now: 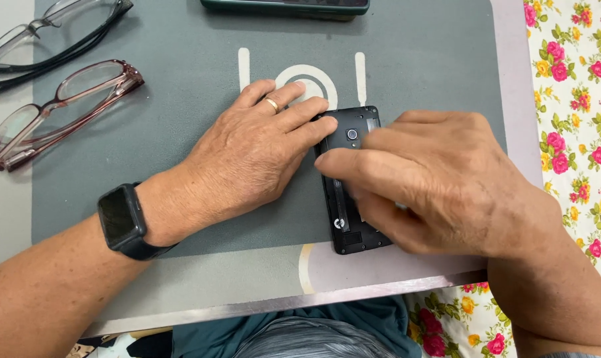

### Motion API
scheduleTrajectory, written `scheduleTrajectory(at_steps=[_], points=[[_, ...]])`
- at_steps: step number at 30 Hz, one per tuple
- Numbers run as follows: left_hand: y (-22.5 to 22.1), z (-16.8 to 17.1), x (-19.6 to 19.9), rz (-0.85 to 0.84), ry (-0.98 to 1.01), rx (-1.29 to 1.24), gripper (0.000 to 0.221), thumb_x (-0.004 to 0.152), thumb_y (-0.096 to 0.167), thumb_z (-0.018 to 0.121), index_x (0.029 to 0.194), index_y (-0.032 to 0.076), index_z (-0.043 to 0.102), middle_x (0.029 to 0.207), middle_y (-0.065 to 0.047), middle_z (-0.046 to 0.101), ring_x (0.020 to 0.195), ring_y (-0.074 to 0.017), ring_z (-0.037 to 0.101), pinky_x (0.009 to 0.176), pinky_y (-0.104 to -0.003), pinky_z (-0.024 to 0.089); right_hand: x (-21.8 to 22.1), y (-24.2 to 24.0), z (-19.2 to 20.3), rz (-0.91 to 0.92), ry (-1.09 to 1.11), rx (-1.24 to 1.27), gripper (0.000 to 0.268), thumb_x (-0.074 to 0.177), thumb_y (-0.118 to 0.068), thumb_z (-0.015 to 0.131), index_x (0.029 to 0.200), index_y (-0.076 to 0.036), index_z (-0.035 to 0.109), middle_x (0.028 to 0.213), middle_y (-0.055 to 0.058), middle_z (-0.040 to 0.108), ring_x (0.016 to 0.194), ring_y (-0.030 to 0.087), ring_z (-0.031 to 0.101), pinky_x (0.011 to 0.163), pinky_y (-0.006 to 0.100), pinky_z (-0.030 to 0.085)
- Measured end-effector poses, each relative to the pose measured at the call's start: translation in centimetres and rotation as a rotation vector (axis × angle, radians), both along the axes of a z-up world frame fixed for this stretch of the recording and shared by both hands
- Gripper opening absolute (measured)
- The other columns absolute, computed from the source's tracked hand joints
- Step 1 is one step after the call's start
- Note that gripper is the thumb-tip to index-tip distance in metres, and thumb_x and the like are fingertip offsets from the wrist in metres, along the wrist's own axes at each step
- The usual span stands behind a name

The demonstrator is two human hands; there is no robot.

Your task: Using a small tool to carefully pry the back cover off a smartphone for repair.

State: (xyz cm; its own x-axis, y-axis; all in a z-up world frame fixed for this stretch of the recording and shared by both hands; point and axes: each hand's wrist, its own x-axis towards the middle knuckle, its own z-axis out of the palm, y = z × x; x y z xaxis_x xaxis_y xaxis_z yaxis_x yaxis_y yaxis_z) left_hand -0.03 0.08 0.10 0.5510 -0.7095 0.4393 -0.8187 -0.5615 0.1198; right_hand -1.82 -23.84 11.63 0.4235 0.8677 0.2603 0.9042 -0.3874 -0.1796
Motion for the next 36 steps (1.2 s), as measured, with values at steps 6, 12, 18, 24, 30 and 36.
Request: scheduleTrajectory(at_steps=[6,12,18,24,30,36], points=[[0.1,0.8,-0.4,0.064,-0.21,0.135,0.031,0.101,0.006,0.062,0.131,0.014,0.059,0.127,-0.007,0.064,0.118,-0.0314,0.065,0.089,-0.044,0.051,0.0,0.2,-0.4,0.004,-0.054,0.0,0.034,0.094,0.011,0.052,0.116,-0.009,0.07,0.075,0.003,0.049,0.058,0.025,0.046,0.061,0.037,0.044],[-0.1,1.4,-1.2,0.078,-0.471,0.321,0.03,0.113,0.024,0.041,0.125,0.012,0.067,0.113,-0.015,0.069,0.112,-0.037,0.07,0.107,-0.053,0.048,-0.2,0.4,-0.5,0.036,-0.04,0.11,0.006,0.111,0.003,0.068,0.112,0.001,0.074,0.076,0.007,0.062,0.058,0.027,0.047,0.067,0.04,0.056],[-0.1,1.0,-1.3,0.11,-0.495,0.287,0.017,0.11,0.022,0.046,0.112,0.015,0.061,0.096,-0.011,0.063,0.095,-0.0344,0.068,0.101,-0.049,0.05,-0.5,0.4,-0.7,0.016,-0.09,0.006,0.037,0.091,0.013,0.057,0.118,-0.007,0.071,0.075,0.005,0.053,0.058,0.029,0.043,0.063,0.039,0.047],[-0.3,0.5,-1.1,0.1,-0.494,0.231,0.022,0.112,0.019,0.042,0.107,0.013,0.062,0.088,-0.011,0.06,0.083,-0.034,0.066,0.094,-0.049,0.051,-0.8,0.1,-1.3,-0.048,-0.117,-0.01,0.026,0.106,0.019,0.063,0.112,-0.005,0.072,0.065,0.004,0.046,0.057,0.027,0.037,0.067,0.042,0.054],[-0.6,-0.1,-0.9,0.131,-0.518,0.292,0.013,0.107,0.024,0.049,0.1,0.018,0.059,0.083,-0.005,0.059,0.072,-0.0271,0.062,0.091,-0.046,0.051,-0.9,0.1,-1.3,-0.048,-0.082,-0.033,0.032,0.103,0.012,0.065,0.125,-0.008,0.074,0.068,0.004,0.05,0.057,0.027,0.045,0.06,0.039,0.044],[-0.6,-0.5,-0.7,0.116,-0.489,0.271,0.01,0.104,0.021,0.051,0.102,0.016,0.06,0.083,-0.004,0.055,0.066,-0.0241,0.056,0.084,-0.044,0.049,-0.9,-0.5,-1.6,-0.123,-0.145,-0.07,0.019,0.114,0.003,0.073,0.126,-0.011,0.078,0.075,0.003,0.055,0.063,0.028,0.055,0.064,0.042,0.048]])
